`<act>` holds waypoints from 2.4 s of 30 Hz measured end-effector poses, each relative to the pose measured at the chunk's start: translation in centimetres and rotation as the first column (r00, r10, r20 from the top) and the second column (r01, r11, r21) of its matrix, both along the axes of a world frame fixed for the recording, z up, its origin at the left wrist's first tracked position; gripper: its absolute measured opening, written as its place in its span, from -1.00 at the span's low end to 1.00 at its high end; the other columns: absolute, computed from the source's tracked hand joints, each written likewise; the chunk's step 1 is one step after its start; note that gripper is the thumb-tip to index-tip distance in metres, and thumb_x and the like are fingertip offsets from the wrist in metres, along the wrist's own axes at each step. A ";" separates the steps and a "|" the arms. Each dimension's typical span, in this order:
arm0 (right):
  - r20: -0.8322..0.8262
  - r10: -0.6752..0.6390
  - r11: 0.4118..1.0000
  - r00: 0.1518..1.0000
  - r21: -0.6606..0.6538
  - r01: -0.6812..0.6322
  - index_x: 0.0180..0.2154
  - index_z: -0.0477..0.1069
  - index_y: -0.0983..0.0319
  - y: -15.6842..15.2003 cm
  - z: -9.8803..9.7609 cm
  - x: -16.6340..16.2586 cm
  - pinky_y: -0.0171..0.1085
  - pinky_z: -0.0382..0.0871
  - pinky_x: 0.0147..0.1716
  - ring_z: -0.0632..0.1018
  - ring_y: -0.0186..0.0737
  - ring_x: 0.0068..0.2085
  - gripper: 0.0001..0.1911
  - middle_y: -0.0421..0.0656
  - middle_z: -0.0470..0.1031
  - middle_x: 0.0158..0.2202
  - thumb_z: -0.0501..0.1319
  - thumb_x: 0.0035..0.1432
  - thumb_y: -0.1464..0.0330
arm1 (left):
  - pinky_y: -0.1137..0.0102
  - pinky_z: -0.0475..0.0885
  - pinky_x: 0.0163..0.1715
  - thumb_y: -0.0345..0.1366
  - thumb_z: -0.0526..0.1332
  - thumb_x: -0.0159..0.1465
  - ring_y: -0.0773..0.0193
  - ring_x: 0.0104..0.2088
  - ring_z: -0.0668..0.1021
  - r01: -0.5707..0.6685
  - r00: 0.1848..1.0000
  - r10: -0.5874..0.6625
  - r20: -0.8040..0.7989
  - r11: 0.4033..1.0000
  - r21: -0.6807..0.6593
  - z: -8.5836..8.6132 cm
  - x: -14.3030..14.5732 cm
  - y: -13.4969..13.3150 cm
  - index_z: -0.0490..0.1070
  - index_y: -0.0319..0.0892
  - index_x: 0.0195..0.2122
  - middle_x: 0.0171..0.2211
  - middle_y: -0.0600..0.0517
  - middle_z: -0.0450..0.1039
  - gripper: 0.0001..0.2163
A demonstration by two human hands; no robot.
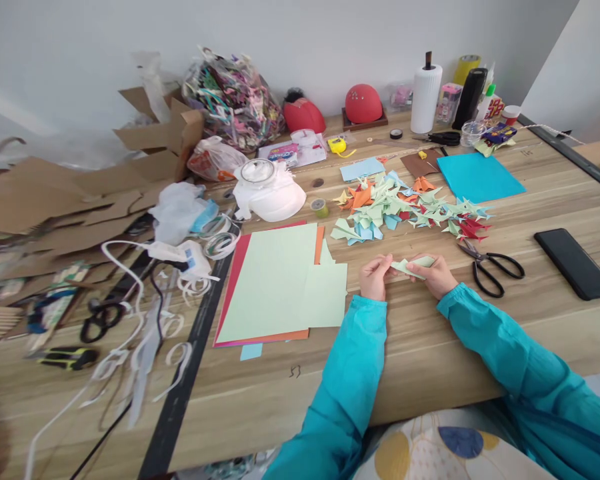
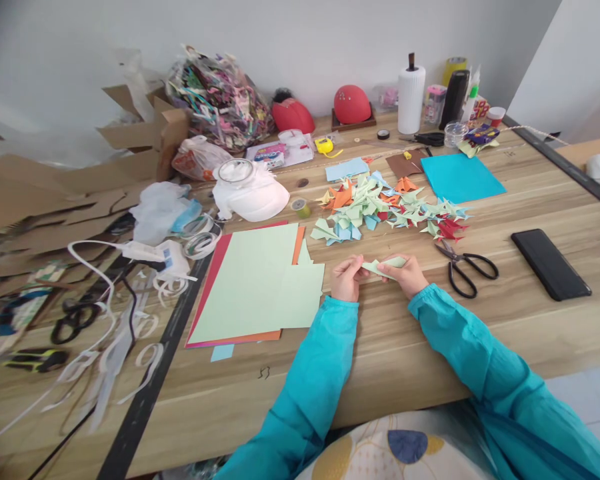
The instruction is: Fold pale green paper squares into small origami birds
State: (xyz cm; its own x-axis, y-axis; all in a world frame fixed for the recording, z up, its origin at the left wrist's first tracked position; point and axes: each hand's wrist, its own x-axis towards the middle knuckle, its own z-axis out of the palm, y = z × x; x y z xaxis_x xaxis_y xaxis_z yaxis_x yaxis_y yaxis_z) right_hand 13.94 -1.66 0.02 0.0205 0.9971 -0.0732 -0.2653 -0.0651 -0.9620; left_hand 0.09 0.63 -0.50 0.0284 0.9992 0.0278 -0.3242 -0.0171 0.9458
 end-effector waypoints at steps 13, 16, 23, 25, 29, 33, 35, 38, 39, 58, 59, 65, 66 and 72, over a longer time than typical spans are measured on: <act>-0.004 -0.016 1.000 1.000 0.024 0.016 -0.55 0.47 0.28 0.0 -0.1 0.1 -0.34 0.24 -0.59 0.38 -0.37 -0.64 -0.79 -0.23 0.44 -0.67 0.38 -0.19 0.27 | 0.47 0.33 -0.54 -0.09 0.27 0.03 0.40 -0.59 0.42 0.052 0.998 -0.053 -0.033 0.997 -0.048 -0.2 0.1 0.1 0.40 -0.23 -0.66 -0.63 0.08 0.37 -0.70; -0.011 -0.014 0.999 1.000 0.040 0.015 -0.55 0.47 0.28 0.0 -0.3 0.2 -0.34 0.25 -0.59 0.39 -0.37 -0.62 -0.80 -0.23 0.46 -0.65 0.38 -0.20 0.28 | 0.45 0.38 -0.50 -0.14 0.35 -0.07 0.40 -0.56 0.44 0.157 0.987 -0.159 -0.039 0.986 -0.048 0.1 0.2 -0.1 0.44 -0.23 -0.59 -0.56 0.09 0.41 -0.76; -0.033 0.001 0.998 0.999 0.067 0.001 -0.57 0.47 0.26 0.0 -0.3 0.1 -0.35 0.26 -0.59 0.40 -0.37 -0.61 -0.81 -0.24 0.43 -0.66 0.39 -0.21 0.30 | 0.43 0.39 -0.50 -0.19 0.32 -0.01 0.36 -0.55 0.46 0.244 0.969 -0.244 -0.044 0.970 -0.007 0.0 0.1 -0.3 0.39 -0.24 -0.61 -0.61 0.10 0.34 -0.77; -0.021 0.004 0.998 1.000 0.067 -0.002 -0.58 0.47 0.26 0.0 0.0 0.1 -0.34 0.27 -0.58 0.40 -0.36 -0.62 -0.81 -0.23 0.45 -0.66 0.39 -0.21 0.28 | 0.41 0.40 -0.50 -0.19 0.32 -0.01 0.35 -0.54 0.47 0.250 0.968 -0.250 -0.037 0.968 0.011 -0.1 0.1 -0.2 0.40 -0.24 -0.61 -0.59 0.10 0.35 -0.78; 0.021 0.006 0.996 1.000 0.092 -0.008 -0.58 0.48 0.26 -0.1 0.7 0.0 -0.33 0.29 -0.55 0.42 -0.35 -0.60 -0.78 -0.21 0.48 -0.63 0.36 -0.15 0.23 | 0.42 0.39 -0.49 -0.21 0.31 0.01 0.37 -0.54 0.46 0.217 0.975 -0.214 -0.055 0.974 0.056 -0.2 0.1 -0.1 0.43 -0.23 -0.58 -0.57 0.09 0.35 -0.81; 0.069 0.013 0.994 0.998 0.111 -0.020 -0.63 0.47 0.26 -0.3 1.2 0.0 -0.33 0.29 -0.52 0.43 -0.33 -0.56 -0.68 -0.18 0.48 -0.62 0.28 -0.06 0.16 | 0.44 0.38 -0.49 -0.21 0.31 0.01 0.38 -0.54 0.46 0.187 0.980 -0.180 -0.090 0.979 0.077 0.1 0.0 -0.2 0.42 -0.24 -0.60 -0.58 0.09 0.36 -0.80; 0.085 -0.005 0.995 0.996 0.105 -0.004 -0.65 0.47 0.26 -0.3 1.1 0.1 -0.33 0.28 -0.52 0.43 -0.33 -0.56 -0.65 -0.18 0.47 -0.63 0.27 -0.05 0.13 | 0.42 0.39 -0.49 -0.19 0.32 -0.01 0.36 -0.54 0.46 0.194 0.978 -0.188 -0.087 0.979 0.061 0.2 0.0 -0.2 0.42 -0.24 -0.60 -0.59 0.09 0.36 -0.79; 0.092 -0.016 0.997 0.996 0.077 0.009 -0.65 0.47 0.27 -0.3 0.6 0.2 -0.33 0.26 -0.53 0.44 -0.31 -0.56 -0.61 -0.16 0.48 -0.62 0.24 -0.02 0.11 | 0.40 0.40 -0.49 -0.17 0.33 -0.02 0.34 -0.55 0.47 0.198 0.977 -0.195 -0.083 0.979 0.040 0.4 0.1 -0.3 0.41 -0.23 -0.60 -0.60 0.09 0.35 -0.77; 0.089 -0.019 0.998 0.996 0.060 0.014 -0.65 0.47 0.27 -0.2 0.3 0.3 -0.32 0.26 -0.53 0.45 -0.30 -0.55 -0.59 -0.15 0.48 -0.63 0.22 -0.01 0.09 | 0.40 0.40 -0.49 -0.16 0.33 -0.03 0.33 -0.55 0.48 0.201 0.977 -0.197 -0.084 0.979 0.037 0.5 0.1 -0.3 0.40 -0.23 -0.61 -0.60 0.08 0.35 -0.76; 0.168 0.127 0.986 0.978 0.086 -0.143 -0.47 0.47 0.28 -0.1 0.6 -0.2 -0.34 0.35 -0.60 0.42 -0.35 -0.57 -0.70 -0.17 0.50 -0.53 0.30 -0.10 0.15 | 0.45 0.33 -0.52 -0.17 0.30 0.01 0.39 -0.58 0.42 0.122 0.985 -0.120 -0.124 0.992 0.010 -0.5 -0.1 0.1 0.41 -0.23 -0.59 -0.64 0.10 0.36 -0.78; 0.176 0.126 0.986 0.976 0.085 -0.142 -0.48 0.47 0.29 -0.1 0.5 -0.2 -0.35 0.34 -0.62 0.42 -0.36 -0.58 -0.70 -0.17 0.49 -0.54 0.29 -0.09 0.15 | 0.46 0.32 -0.53 -0.17 0.30 0.01 0.39 -0.58 0.41 0.120 0.984 -0.118 -0.135 0.993 0.007 -0.5 0.0 0.1 0.41 -0.24 -0.59 -0.64 0.10 0.36 -0.77; 0.235 0.070 0.996 0.969 0.028 -0.079 -0.53 0.45 0.30 -0.1 0.2 -0.2 -0.38 0.26 -0.68 0.36 -0.40 -0.65 -0.67 -0.20 0.43 -0.65 0.30 -0.11 0.14 | 0.47 0.30 -0.52 -0.16 0.31 -0.01 0.40 -0.58 0.41 0.068 0.987 -0.067 -0.147 0.998 -0.002 -0.7 0.1 0.0 0.43 -0.24 -0.59 -0.64 0.10 0.36 -0.77; 0.241 0.050 0.998 0.969 0.013 -0.055 -0.57 0.44 0.30 -0.1 0.2 -0.2 -0.38 0.25 -0.69 0.35 -0.41 -0.67 -0.66 -0.21 0.41 -0.67 0.31 -0.12 0.13 | 0.47 0.30 -0.52 -0.16 0.31 -0.01 0.40 -0.58 0.41 0.049 0.989 -0.051 -0.136 0.999 -0.016 -0.8 0.1 0.1 0.44 -0.24 -0.57 -0.65 0.10 0.36 -0.78; 0.201 0.018 1.000 0.980 -0.012 -0.015 -0.63 0.41 0.29 0.0 0.3 -0.3 -0.36 0.24 -0.68 0.36 -0.39 -0.68 -0.62 -0.18 0.44 -0.67 0.32 -0.18 0.09 | 0.46 0.29 -0.54 -0.12 0.34 -0.06 0.41 -0.63 0.40 -0.033 0.998 0.027 -0.063 0.994 -0.103 -1.1 -0.1 0.6 0.45 -0.24 -0.53 -0.69 0.10 0.37 -0.74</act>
